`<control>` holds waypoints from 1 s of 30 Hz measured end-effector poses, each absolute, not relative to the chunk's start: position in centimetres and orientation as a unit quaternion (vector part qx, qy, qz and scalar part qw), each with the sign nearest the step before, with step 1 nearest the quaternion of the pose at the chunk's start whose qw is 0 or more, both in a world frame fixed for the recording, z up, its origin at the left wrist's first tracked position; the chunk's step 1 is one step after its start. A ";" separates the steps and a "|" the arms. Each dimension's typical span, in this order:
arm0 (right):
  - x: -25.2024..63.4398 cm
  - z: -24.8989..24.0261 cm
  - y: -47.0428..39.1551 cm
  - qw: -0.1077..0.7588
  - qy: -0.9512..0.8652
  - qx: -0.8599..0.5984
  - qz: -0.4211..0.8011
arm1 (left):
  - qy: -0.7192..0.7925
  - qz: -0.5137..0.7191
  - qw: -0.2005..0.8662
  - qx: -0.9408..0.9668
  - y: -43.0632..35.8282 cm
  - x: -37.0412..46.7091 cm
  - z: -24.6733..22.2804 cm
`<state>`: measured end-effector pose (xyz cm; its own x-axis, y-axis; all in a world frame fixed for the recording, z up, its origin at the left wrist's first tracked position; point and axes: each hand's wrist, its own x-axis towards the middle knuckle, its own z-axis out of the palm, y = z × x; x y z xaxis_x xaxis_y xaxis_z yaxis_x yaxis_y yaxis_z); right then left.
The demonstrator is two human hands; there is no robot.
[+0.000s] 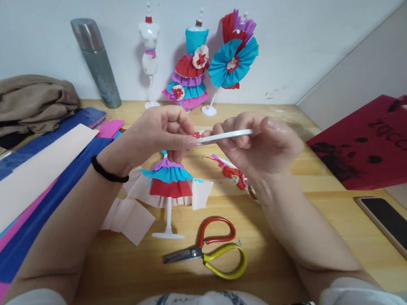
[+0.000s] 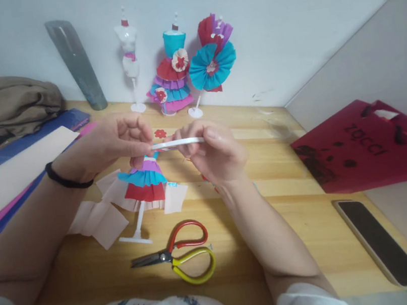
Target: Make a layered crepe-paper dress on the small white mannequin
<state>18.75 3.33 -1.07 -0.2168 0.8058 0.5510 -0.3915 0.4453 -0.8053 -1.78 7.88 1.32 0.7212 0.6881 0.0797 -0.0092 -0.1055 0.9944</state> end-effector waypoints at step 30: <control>12.3 -6.6 4.2 0.215 -0.826 -0.495 0.165 | 0.212 0.516 0.517 0.650 7.5 -4.4 4.5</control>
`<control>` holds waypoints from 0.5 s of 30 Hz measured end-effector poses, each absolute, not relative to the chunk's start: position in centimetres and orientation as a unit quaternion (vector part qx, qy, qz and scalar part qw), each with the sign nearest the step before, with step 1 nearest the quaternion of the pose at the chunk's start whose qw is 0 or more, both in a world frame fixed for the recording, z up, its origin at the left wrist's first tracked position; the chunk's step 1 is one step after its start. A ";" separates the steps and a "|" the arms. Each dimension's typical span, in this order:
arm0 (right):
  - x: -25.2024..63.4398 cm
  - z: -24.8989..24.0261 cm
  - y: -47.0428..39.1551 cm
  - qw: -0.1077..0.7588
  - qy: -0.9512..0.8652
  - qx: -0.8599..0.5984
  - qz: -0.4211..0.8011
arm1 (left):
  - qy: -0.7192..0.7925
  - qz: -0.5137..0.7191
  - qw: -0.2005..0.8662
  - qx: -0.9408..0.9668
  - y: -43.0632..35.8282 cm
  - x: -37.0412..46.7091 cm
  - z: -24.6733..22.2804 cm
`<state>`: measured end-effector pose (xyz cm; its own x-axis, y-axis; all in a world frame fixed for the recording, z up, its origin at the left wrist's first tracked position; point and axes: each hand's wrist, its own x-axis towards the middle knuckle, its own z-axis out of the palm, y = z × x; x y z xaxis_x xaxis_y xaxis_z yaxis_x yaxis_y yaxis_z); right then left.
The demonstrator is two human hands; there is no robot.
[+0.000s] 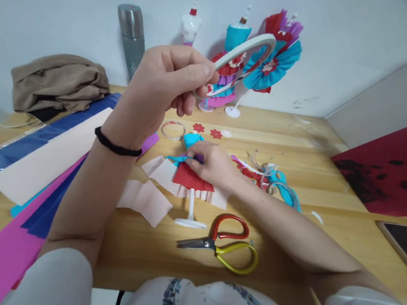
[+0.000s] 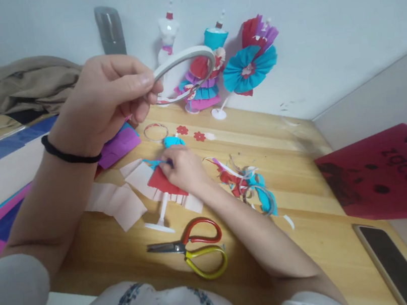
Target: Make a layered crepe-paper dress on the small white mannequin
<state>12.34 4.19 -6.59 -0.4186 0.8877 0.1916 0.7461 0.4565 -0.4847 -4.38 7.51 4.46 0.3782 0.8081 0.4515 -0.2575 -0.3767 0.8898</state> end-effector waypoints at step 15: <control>16.9 -8.1 3.3 0.415 -0.587 -0.539 0.439 | 0.247 0.487 0.480 0.687 7.4 -4.7 4.4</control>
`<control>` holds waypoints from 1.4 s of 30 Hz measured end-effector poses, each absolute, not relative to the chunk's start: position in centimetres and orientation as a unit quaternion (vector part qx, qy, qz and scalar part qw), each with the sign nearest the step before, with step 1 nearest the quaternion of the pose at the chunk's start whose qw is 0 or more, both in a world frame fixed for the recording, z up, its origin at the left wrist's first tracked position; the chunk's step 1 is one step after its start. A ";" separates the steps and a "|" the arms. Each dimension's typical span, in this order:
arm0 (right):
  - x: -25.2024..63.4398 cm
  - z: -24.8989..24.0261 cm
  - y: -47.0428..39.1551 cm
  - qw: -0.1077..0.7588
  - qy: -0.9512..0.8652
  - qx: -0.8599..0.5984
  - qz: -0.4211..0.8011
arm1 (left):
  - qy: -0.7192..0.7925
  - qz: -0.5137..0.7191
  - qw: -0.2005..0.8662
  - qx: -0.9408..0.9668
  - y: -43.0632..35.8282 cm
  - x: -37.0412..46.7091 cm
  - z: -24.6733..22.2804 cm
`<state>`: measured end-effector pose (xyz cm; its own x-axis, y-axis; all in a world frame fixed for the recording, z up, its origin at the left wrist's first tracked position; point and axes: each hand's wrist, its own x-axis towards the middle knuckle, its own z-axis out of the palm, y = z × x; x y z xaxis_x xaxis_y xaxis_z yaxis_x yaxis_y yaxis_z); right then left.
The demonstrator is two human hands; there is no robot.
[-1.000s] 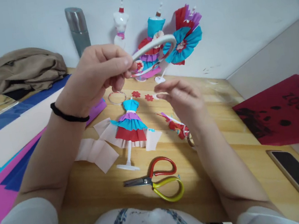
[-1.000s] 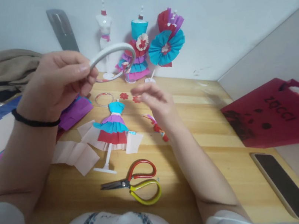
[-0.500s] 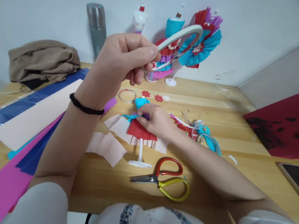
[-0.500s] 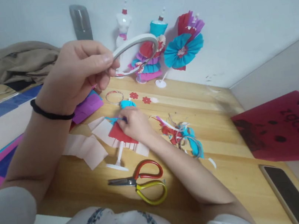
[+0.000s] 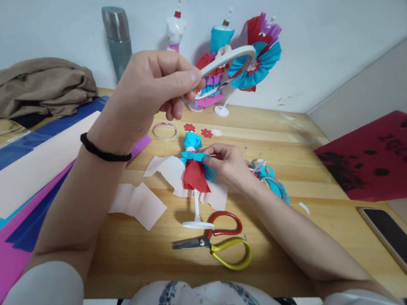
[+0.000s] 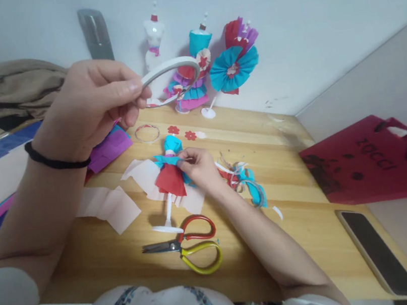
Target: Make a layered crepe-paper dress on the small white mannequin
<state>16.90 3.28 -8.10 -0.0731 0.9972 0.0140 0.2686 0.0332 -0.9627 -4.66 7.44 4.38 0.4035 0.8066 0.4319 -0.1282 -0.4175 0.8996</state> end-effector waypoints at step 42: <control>19.0 0.1 2.4 0.413 -0.691 -0.431 0.408 | 0.290 0.214 0.554 0.750 8.6 -2.2 1.1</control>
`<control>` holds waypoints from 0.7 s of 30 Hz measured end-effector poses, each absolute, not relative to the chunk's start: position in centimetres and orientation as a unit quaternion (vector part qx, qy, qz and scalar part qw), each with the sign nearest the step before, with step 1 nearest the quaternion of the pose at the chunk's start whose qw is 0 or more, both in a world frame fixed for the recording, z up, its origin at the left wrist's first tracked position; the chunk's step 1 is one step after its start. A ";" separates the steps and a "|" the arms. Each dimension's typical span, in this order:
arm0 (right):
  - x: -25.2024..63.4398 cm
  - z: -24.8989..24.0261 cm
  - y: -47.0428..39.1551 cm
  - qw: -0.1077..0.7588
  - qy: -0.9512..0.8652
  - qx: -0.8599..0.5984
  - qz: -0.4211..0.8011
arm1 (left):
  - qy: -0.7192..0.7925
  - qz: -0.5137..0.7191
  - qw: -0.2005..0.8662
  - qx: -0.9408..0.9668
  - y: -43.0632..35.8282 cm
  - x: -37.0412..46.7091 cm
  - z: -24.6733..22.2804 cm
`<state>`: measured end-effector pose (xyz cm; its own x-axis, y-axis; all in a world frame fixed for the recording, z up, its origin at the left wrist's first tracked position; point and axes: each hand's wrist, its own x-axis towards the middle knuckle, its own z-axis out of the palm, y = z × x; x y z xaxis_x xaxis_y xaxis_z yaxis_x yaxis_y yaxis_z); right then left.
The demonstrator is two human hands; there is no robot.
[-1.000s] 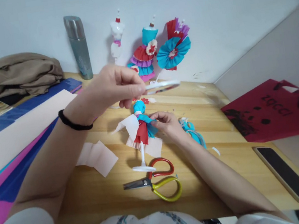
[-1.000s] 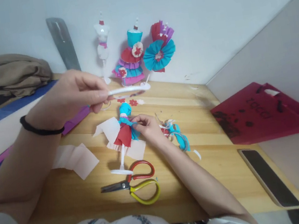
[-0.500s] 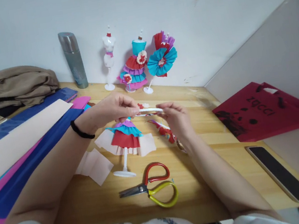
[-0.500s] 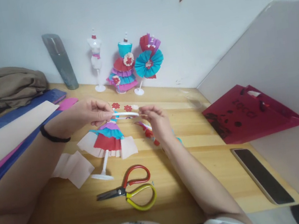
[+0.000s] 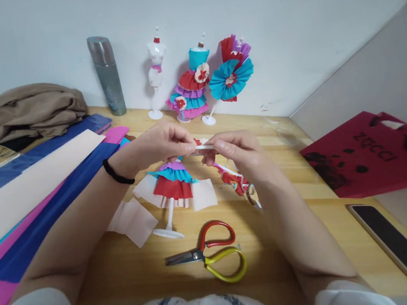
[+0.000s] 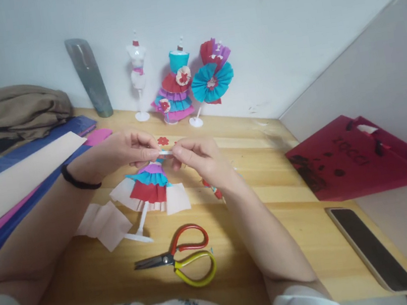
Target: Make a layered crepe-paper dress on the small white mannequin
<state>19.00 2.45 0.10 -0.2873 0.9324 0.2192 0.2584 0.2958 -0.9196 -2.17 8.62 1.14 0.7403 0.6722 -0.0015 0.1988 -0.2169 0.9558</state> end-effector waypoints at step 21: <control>20.2 0.0 3.4 0.555 -0.558 -0.381 0.486 | 0.419 0.313 0.468 0.712 8.2 -2.8 2.6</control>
